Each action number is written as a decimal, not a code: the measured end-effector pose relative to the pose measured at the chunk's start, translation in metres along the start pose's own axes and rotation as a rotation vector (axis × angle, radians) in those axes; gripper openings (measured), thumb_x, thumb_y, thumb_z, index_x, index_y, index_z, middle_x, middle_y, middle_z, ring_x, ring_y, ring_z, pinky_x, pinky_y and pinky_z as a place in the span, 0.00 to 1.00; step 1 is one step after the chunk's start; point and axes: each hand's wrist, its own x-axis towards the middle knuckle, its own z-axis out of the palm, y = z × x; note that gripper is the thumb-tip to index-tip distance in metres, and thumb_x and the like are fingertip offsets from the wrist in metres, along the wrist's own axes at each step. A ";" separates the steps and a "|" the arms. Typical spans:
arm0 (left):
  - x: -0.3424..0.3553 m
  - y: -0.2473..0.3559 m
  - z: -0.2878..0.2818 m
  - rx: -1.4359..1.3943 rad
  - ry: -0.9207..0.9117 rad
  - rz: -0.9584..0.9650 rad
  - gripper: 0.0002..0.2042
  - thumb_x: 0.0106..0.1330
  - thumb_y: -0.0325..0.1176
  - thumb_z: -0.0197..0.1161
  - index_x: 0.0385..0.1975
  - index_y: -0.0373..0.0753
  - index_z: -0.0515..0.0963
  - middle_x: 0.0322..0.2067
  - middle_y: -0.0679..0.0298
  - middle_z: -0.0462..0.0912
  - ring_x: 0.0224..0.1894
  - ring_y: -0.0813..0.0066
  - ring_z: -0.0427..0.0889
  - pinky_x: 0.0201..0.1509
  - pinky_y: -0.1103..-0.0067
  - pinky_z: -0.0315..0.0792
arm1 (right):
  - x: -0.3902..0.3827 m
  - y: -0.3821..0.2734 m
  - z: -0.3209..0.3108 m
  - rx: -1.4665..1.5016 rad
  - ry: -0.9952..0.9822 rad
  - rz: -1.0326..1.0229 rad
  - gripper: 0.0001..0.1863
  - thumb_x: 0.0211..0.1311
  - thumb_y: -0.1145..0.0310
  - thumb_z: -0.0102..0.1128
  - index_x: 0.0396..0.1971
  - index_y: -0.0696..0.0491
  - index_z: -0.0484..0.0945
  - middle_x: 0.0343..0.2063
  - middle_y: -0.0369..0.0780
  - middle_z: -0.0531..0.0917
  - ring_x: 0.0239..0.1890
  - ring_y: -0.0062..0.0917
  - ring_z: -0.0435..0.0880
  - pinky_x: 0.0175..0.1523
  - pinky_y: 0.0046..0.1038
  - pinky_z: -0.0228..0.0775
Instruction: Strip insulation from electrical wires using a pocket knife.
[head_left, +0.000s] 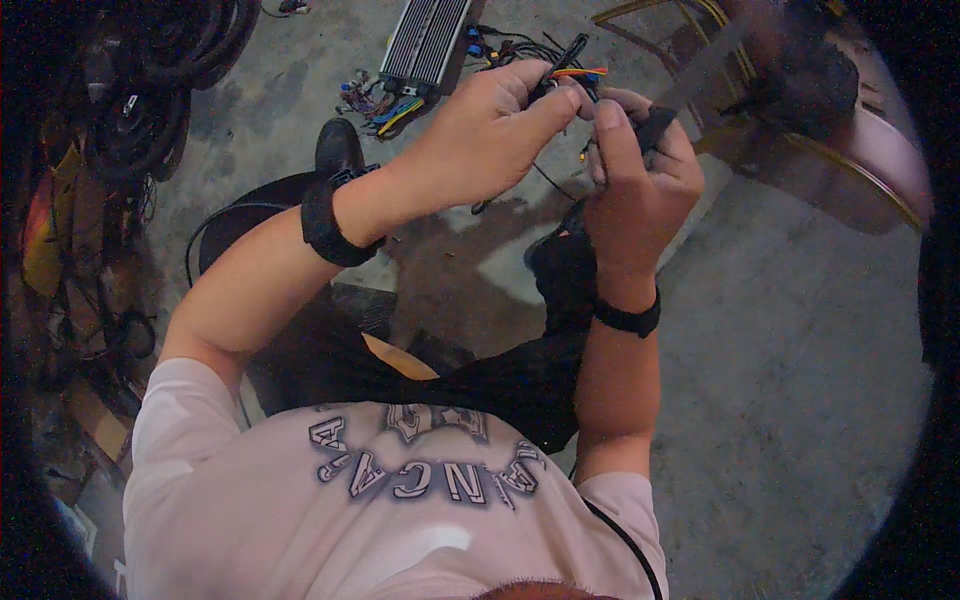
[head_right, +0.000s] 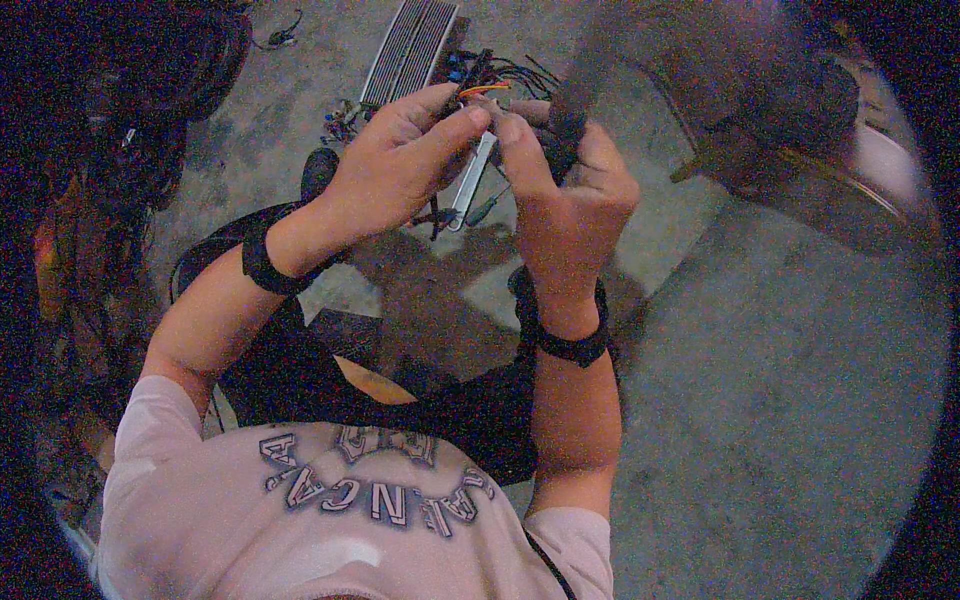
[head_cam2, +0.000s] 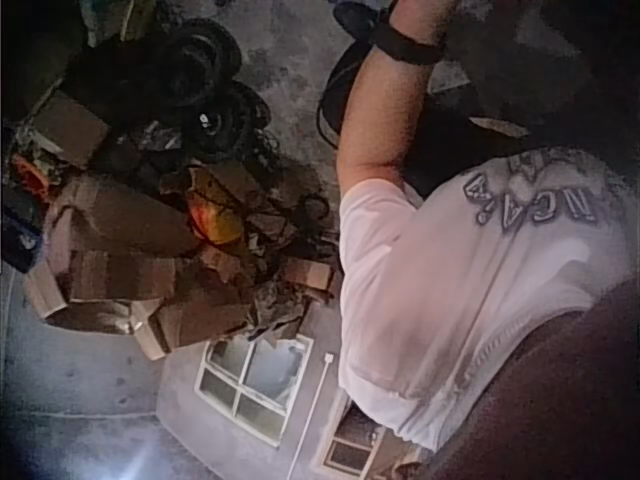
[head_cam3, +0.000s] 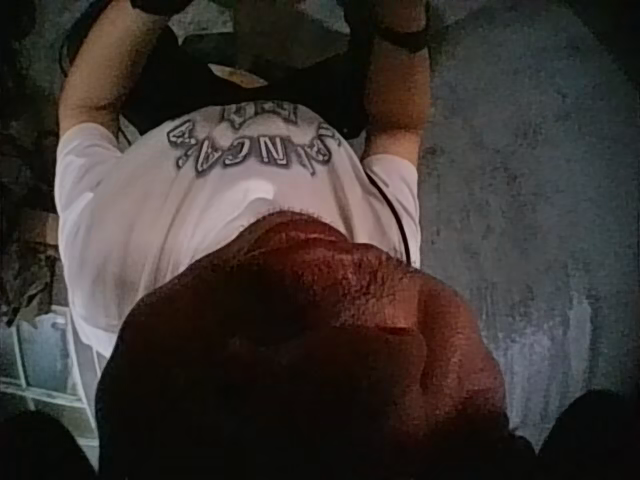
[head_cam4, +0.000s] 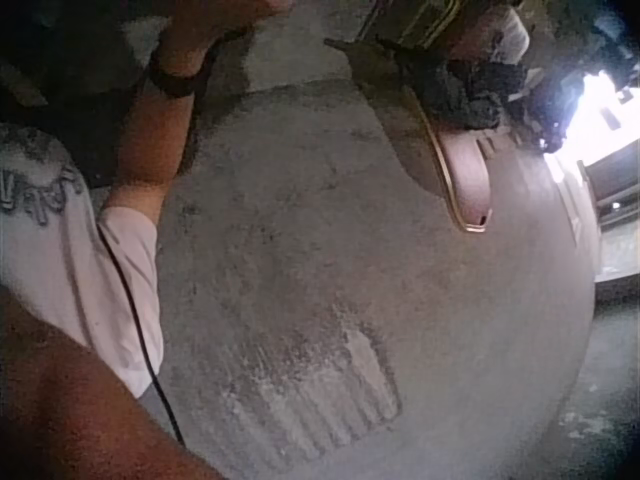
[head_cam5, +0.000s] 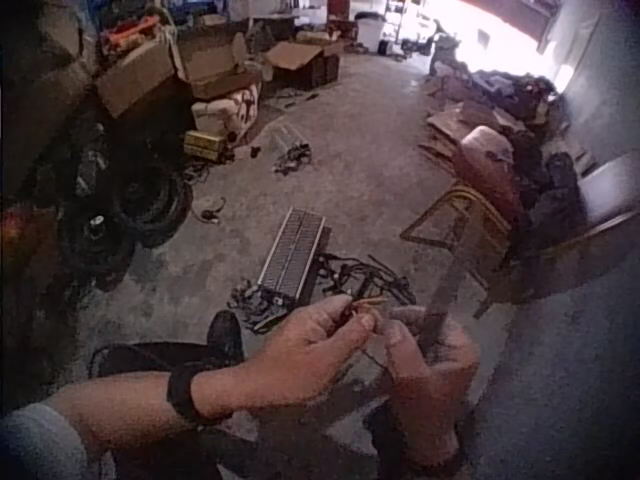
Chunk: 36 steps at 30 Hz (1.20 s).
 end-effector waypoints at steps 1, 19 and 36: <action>0.001 -0.001 -0.001 0.002 0.001 0.000 0.13 0.73 0.39 0.54 0.47 0.37 0.76 0.23 0.79 0.72 0.21 0.94 0.65 0.21 0.90 0.57 | 0.001 -0.002 0.001 -0.010 -0.004 0.021 0.07 0.58 0.72 0.65 0.33 0.59 0.83 0.27 0.36 0.84 0.28 0.16 0.80 0.35 0.20 0.72; -0.009 -0.011 0.006 0.295 -0.020 0.154 0.11 0.72 0.38 0.55 0.43 0.36 0.76 0.22 0.77 0.72 0.22 0.93 0.64 0.21 0.87 0.58 | -0.006 0.004 -0.006 0.041 -0.050 0.056 0.09 0.58 0.70 0.66 0.32 0.61 0.84 0.25 0.35 0.85 0.27 0.16 0.80 0.34 0.19 0.72; -0.027 -0.016 0.006 0.258 -0.031 0.052 0.12 0.71 0.33 0.55 0.49 0.34 0.75 0.38 0.70 0.79 0.39 0.88 0.73 0.43 0.87 0.68 | -0.037 0.000 -0.007 -0.093 0.018 0.014 0.08 0.56 0.69 0.67 0.31 0.58 0.84 0.23 0.33 0.83 0.26 0.13 0.78 0.32 0.19 0.70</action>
